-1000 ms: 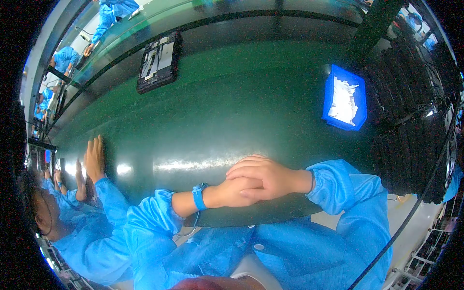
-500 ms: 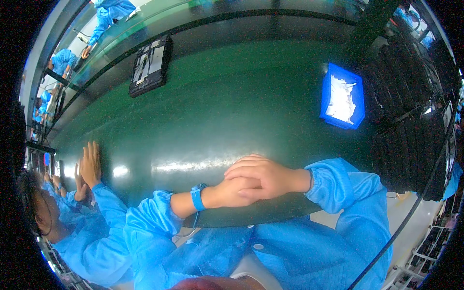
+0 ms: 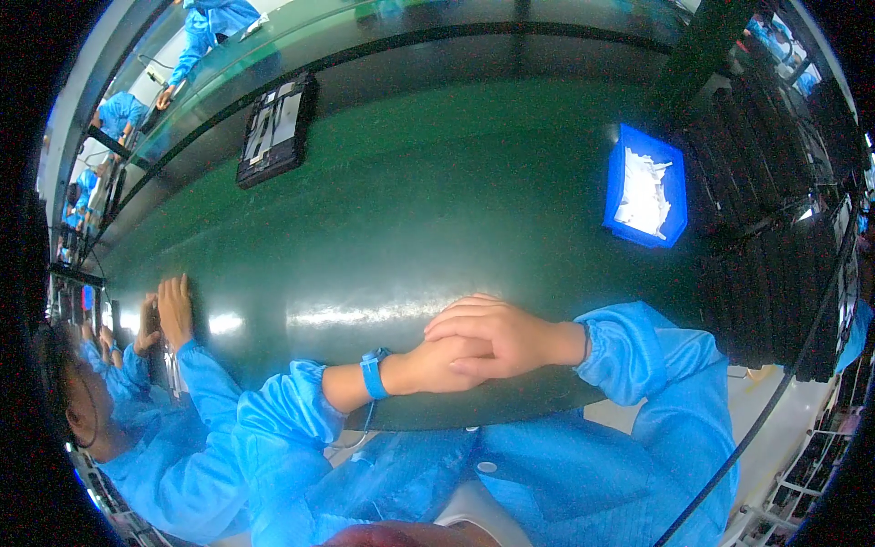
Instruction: The person connects ribbon cables to a circuit board inside a tablet device by hand.
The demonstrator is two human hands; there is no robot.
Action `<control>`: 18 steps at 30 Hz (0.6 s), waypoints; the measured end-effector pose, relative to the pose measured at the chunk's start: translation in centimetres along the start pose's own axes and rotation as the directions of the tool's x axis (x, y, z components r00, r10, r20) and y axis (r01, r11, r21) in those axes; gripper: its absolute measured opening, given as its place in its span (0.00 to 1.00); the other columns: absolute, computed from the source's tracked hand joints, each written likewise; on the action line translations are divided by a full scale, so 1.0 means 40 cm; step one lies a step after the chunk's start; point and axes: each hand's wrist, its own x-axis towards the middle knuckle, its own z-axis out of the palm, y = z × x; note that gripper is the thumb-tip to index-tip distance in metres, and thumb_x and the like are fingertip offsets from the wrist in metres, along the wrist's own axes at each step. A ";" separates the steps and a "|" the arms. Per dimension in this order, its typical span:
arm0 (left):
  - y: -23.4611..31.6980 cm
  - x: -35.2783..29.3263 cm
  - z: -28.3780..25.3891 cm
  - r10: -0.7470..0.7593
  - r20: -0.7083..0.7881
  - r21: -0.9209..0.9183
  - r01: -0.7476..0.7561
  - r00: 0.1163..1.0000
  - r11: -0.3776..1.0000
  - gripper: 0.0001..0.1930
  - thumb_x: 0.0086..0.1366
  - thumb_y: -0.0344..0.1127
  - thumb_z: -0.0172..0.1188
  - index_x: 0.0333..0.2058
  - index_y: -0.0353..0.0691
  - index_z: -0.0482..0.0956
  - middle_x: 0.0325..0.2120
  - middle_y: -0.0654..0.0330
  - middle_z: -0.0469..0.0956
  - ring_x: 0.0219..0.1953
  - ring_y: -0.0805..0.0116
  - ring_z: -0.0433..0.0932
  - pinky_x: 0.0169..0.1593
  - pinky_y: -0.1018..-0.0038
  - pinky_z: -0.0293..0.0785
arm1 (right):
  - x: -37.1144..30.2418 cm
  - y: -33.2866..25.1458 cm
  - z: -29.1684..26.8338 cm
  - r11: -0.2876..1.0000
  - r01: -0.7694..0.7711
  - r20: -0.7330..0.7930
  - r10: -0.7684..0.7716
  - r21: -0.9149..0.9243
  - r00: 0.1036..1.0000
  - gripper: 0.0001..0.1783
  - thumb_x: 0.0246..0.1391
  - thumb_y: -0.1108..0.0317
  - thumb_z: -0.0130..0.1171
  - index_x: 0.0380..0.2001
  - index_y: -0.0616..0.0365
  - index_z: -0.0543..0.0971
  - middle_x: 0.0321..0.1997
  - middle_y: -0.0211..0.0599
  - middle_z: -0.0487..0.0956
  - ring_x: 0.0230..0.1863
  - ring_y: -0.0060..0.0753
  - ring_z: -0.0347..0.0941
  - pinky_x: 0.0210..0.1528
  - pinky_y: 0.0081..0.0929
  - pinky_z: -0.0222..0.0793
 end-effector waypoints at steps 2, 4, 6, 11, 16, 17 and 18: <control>-0.001 0.001 0.000 0.001 0.004 0.013 -0.001 1.000 1.000 0.13 0.54 0.28 0.57 0.39 0.35 0.81 0.33 0.50 0.79 0.38 0.52 0.78 0.43 0.64 0.73 | -0.001 0.001 -0.001 1.000 -0.004 0.002 0.004 0.002 1.000 0.23 0.53 0.57 0.59 0.48 0.60 0.76 0.54 0.44 0.76 0.55 0.46 0.72 0.56 0.39 0.64; 0.004 0.004 -0.002 0.012 -0.015 0.008 -0.012 1.000 1.000 0.12 0.54 0.29 0.57 0.38 0.35 0.81 0.33 0.50 0.79 0.38 0.52 0.78 0.43 0.64 0.73 | -0.002 0.002 -0.001 1.000 -0.001 -0.003 0.001 -0.001 1.000 0.23 0.54 0.56 0.58 0.48 0.60 0.76 0.54 0.44 0.76 0.55 0.46 0.72 0.56 0.39 0.64; 0.010 0.010 -0.005 0.017 -0.018 0.012 -0.017 1.000 1.000 0.12 0.54 0.29 0.57 0.38 0.35 0.81 0.33 0.50 0.79 0.38 0.53 0.78 0.43 0.64 0.73 | -0.002 0.002 -0.002 1.000 0.001 -0.005 -0.001 0.002 1.000 0.23 0.54 0.56 0.58 0.49 0.60 0.76 0.54 0.44 0.76 0.55 0.46 0.72 0.56 0.39 0.64; 0.007 0.008 -0.002 0.007 -0.009 0.006 -0.007 1.000 1.000 0.12 0.54 0.29 0.57 0.38 0.35 0.81 0.33 0.50 0.79 0.38 0.53 0.78 0.43 0.64 0.73 | -0.003 0.002 -0.002 1.000 0.009 -0.004 -0.009 0.000 1.000 0.23 0.54 0.56 0.58 0.49 0.60 0.76 0.54 0.44 0.76 0.55 0.46 0.72 0.56 0.39 0.64; 0.015 0.018 -0.004 0.004 -0.026 0.009 -0.004 1.000 1.000 0.12 0.53 0.28 0.57 0.37 0.36 0.81 0.32 0.50 0.79 0.38 0.53 0.78 0.43 0.64 0.73 | -0.007 0.006 -0.008 1.000 0.011 -0.001 -0.011 -0.002 1.000 0.23 0.54 0.57 0.59 0.49 0.60 0.76 0.54 0.44 0.76 0.55 0.46 0.72 0.56 0.40 0.64; 0.014 0.018 -0.003 0.005 -0.026 0.009 -0.004 1.000 1.000 0.12 0.53 0.28 0.57 0.37 0.36 0.81 0.32 0.50 0.79 0.38 0.53 0.78 0.43 0.64 0.73 | -0.007 0.006 -0.009 1.000 0.012 -0.001 -0.012 -0.003 1.000 0.23 0.54 0.57 0.59 0.49 0.60 0.76 0.54 0.44 0.76 0.55 0.46 0.72 0.56 0.40 0.64; 0.013 0.017 -0.002 0.005 -0.031 0.009 -0.005 1.000 1.000 0.12 0.53 0.28 0.57 0.37 0.36 0.81 0.32 0.50 0.79 0.38 0.53 0.78 0.42 0.64 0.73 | -0.008 0.007 -0.009 1.000 0.011 0.000 -0.011 -0.003 1.000 0.23 0.53 0.57 0.59 0.49 0.60 0.76 0.54 0.44 0.76 0.55 0.46 0.72 0.56 0.39 0.64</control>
